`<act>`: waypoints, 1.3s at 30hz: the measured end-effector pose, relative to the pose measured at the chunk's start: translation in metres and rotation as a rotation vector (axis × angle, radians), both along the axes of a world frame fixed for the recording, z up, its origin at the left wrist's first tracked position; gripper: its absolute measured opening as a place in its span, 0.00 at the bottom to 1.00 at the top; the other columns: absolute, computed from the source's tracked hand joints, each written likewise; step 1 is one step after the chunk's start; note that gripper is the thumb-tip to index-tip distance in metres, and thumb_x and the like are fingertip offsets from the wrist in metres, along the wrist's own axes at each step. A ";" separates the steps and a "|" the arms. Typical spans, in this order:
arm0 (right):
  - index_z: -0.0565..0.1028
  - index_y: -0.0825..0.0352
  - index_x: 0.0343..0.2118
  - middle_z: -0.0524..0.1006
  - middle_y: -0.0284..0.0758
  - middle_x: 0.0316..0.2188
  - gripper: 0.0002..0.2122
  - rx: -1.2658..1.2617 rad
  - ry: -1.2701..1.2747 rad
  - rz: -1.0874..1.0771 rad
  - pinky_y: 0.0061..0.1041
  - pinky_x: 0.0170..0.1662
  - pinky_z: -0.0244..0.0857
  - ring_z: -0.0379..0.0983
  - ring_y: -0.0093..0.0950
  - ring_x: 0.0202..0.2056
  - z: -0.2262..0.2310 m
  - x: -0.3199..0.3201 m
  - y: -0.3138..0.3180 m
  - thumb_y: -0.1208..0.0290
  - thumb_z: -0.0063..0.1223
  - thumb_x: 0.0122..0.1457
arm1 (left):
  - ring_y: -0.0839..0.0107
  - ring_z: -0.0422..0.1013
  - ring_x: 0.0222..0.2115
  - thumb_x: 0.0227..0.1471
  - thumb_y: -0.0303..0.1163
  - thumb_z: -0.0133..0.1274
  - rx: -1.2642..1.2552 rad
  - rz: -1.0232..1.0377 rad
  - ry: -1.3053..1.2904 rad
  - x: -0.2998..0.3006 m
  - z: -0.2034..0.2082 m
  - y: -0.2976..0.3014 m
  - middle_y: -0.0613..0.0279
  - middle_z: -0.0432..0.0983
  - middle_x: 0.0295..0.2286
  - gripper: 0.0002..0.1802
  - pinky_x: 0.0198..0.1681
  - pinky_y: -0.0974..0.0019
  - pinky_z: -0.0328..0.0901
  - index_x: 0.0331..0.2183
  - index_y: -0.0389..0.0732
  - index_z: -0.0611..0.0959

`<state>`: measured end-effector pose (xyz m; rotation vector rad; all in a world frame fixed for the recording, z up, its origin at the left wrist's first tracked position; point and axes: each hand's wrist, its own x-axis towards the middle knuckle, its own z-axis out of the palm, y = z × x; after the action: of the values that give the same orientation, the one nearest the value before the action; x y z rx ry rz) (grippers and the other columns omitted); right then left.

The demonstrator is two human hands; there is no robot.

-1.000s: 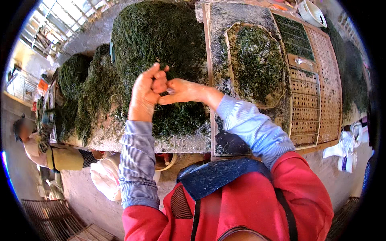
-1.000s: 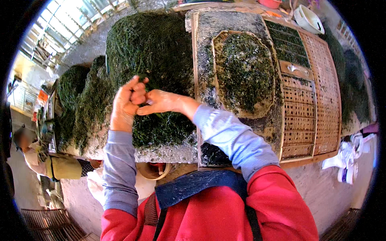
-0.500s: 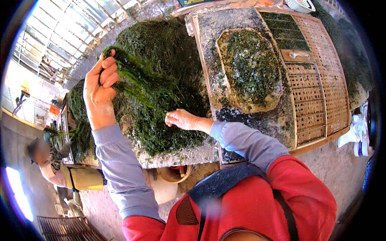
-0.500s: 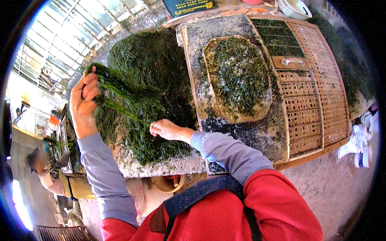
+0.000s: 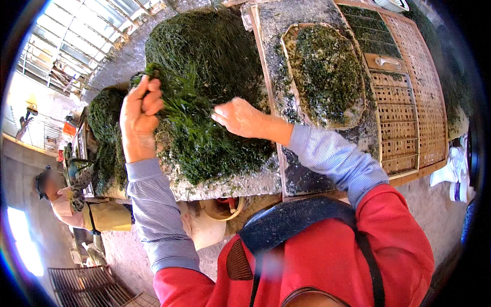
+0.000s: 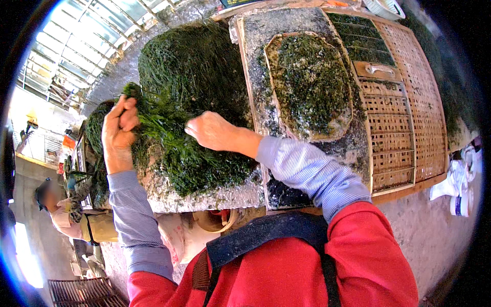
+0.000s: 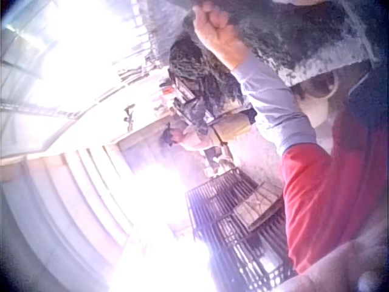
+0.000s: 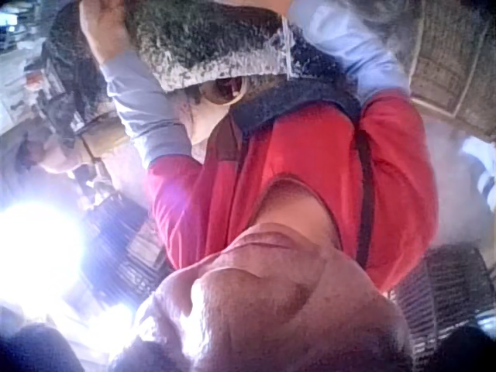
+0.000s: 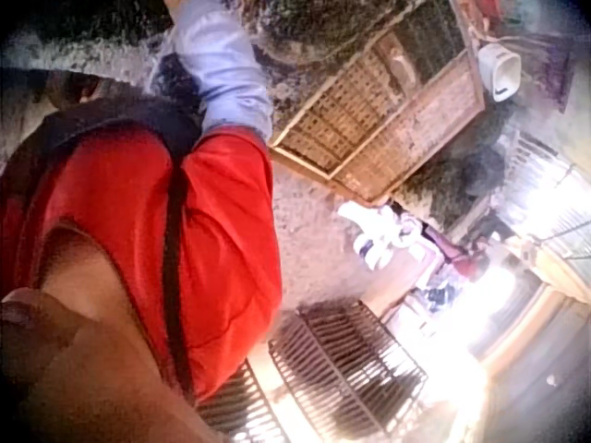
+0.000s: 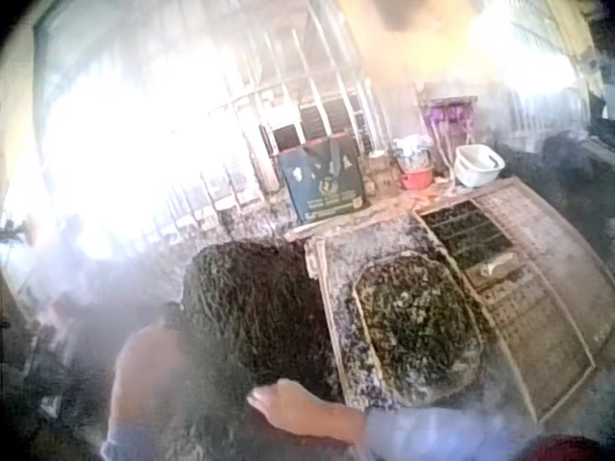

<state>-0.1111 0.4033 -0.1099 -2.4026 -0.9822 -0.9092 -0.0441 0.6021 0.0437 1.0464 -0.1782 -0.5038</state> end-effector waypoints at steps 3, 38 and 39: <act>0.71 0.66 0.19 0.74 0.41 0.17 0.09 0.173 0.271 0.037 0.37 0.23 0.66 0.73 0.37 0.20 0.074 -0.007 0.005 0.70 0.46 0.53 | 0.79 0.57 0.16 0.57 0.32 0.45 0.070 0.033 -0.032 -0.013 -0.013 -0.006 0.66 0.65 0.19 0.08 0.14 0.76 0.55 0.30 0.37 0.70; 0.47 0.74 0.59 0.52 0.52 0.58 0.42 0.649 0.792 0.160 0.33 0.61 0.48 0.55 0.41 0.57 -0.072 0.057 0.013 0.79 0.53 0.38 | 0.85 0.44 0.10 0.59 0.27 0.36 -0.068 -0.244 -0.131 0.016 0.123 -0.032 0.72 0.52 0.15 0.11 0.11 0.79 0.43 0.24 0.36 0.66; 0.39 0.69 0.61 0.42 0.50 0.62 0.45 0.867 0.879 0.358 0.34 0.62 0.45 0.48 0.40 0.60 -0.030 0.051 0.015 0.81 0.53 0.40 | 0.85 0.44 0.10 0.59 0.27 0.36 -0.039 -0.214 -0.136 0.017 0.123 -0.031 0.72 0.52 0.14 0.11 0.11 0.79 0.43 0.24 0.36 0.66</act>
<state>-0.0605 0.4181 -0.1401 -1.5185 -0.4740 -0.0387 -0.0275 0.5710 0.1664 1.0287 -0.4222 -0.6196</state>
